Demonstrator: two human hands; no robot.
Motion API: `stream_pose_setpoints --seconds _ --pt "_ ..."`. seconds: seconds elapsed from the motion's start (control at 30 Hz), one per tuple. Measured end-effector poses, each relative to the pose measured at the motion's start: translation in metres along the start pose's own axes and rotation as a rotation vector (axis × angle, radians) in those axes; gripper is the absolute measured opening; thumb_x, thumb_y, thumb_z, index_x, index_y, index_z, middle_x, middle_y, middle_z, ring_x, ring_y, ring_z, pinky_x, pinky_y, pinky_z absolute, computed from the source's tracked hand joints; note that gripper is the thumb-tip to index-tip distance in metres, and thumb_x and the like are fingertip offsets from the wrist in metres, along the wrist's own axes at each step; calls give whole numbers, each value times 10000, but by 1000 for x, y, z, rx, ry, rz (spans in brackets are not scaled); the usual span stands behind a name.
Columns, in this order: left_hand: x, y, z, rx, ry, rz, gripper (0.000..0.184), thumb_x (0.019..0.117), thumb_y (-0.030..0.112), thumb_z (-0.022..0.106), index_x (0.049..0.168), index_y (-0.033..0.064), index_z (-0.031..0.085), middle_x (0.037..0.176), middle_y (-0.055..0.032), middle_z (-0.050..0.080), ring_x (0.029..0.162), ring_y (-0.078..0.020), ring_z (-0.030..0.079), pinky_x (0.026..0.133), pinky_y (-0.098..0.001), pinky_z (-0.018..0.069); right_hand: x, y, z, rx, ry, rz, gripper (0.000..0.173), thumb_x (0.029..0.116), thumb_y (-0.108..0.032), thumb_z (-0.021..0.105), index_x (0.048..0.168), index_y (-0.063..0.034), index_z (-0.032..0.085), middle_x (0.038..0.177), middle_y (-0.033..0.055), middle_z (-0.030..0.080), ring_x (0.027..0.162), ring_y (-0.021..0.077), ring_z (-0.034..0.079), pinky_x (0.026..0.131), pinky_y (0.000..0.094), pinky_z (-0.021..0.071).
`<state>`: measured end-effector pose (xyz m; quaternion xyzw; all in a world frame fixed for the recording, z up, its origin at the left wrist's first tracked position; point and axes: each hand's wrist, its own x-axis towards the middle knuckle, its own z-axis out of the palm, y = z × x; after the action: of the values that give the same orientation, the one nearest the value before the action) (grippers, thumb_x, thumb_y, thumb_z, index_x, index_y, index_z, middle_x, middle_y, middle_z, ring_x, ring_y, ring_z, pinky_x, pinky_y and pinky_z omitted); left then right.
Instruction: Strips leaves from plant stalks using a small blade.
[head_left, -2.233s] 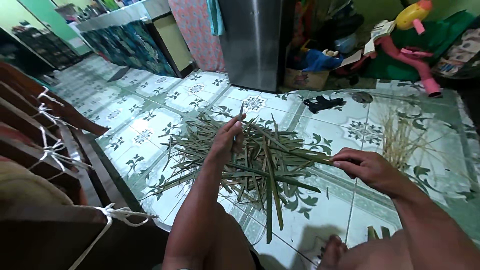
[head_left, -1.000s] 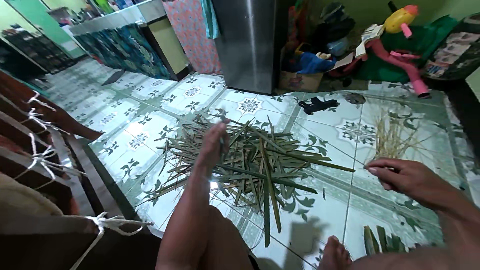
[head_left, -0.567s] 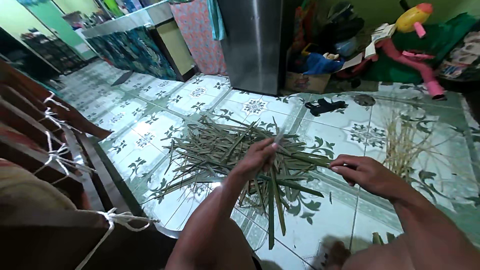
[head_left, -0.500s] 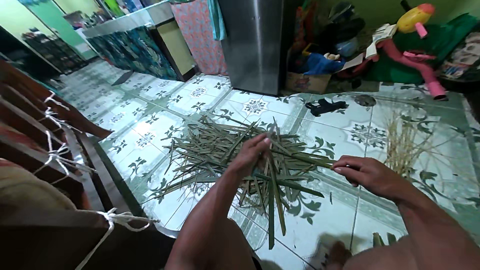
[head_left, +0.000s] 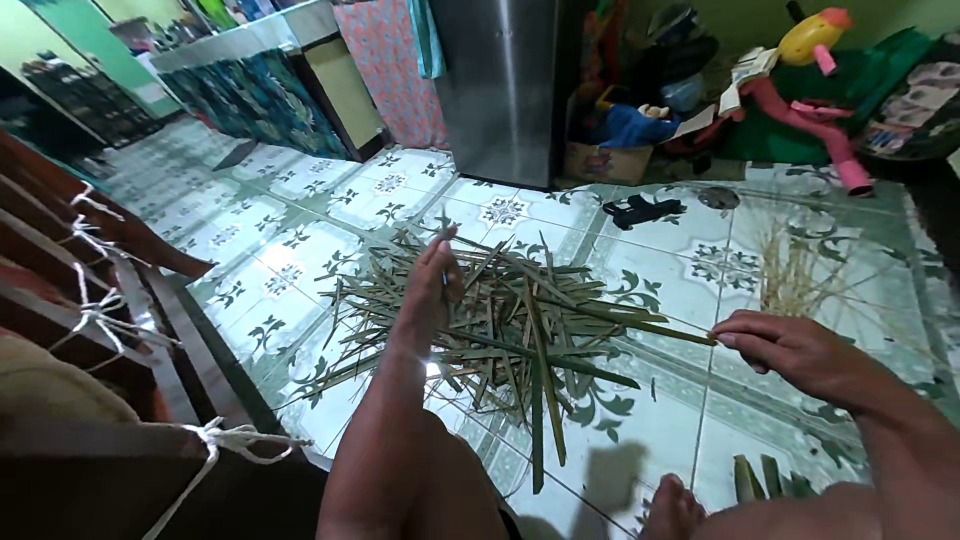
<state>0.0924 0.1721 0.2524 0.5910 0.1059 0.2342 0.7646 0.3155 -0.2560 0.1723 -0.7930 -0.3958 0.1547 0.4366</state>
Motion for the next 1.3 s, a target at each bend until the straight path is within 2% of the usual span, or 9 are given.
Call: stream_pose_setpoints --seconds 0.23,0.37,0.47,0.57,0.67,0.83,1.03,1.17,1.3 --pt "12 -10 -24 -61 377 32 305 1095 426 402 1278 229 546 615 102 438 427 -9 421 416 -171 423 -11 -3 -7 -13 136 160 186 1000 -161 602 1090 -38 709 831 41 657 582 82 560 559 284 510" --pt "3 -26 25 198 64 -122 382 1086 309 408 1388 116 540 660 20 543 462 -61 499 437 -214 475 0 -30 8 24 134 183 173 1009 -138 608 1095 -13 690 808 57 654 581 88 573 561 281 519" --pt "-17 -44 86 369 -326 -310 460 1082 219 474 1529 125 415 789 -18 611 557 -77 551 497 -221 482 14 -52 28 86 75 106 178 997 -145 610 1082 -9 688 876 51 666 618 64 584 590 256 535" --pt "-32 -64 121 338 -557 -352 475 1080 199 475 1547 137 408 726 -8 568 521 -72 504 470 -218 442 26 -70 52 177 13 17 157 983 -134 610 1046 -19 696 872 24 664 622 35 583 589 219 534" --pt "-33 -74 128 280 -575 -383 421 1084 197 465 1499 131 480 697 4 547 507 -68 484 462 -213 428 36 -80 69 217 -47 2 157 973 -136 609 1026 -30 712 875 22 677 625 46 597 587 226 540" --pt "-20 -68 118 187 -426 -380 403 1083 213 442 1463 90 499 674 20 525 491 -58 477 453 -199 429 47 -82 78 237 -64 11 166 1003 -182 618 1017 -48 715 791 -12 654 572 23 563 551 201 511" --pt "-20 -63 116 203 -465 -378 387 1077 205 451 1431 76 537 656 36 530 495 -41 472 460 -190 417 55 -82 80 226 -46 -60 181 984 -174 595 976 -49 726 894 9 644 626 14 557 578 186 503" --pt "-6 -46 93 78 -322 -332 359 1059 244 440 1338 64 577 621 53 518 461 -29 474 442 -176 432 56 -74 76 194 -46 -149 191 987 -210 616 972 -66 740 883 -7 639 638 -10 543 577 155 479" --pt "-8 -47 89 100 -374 -330 387 1059 247 438 1390 80 547 635 53 520 468 -31 473 441 -179 428 59 -75 74 180 -70 -144 192 989 -210 607 966 -69 736 879 -8 628 642 -7 535 578 159 468"
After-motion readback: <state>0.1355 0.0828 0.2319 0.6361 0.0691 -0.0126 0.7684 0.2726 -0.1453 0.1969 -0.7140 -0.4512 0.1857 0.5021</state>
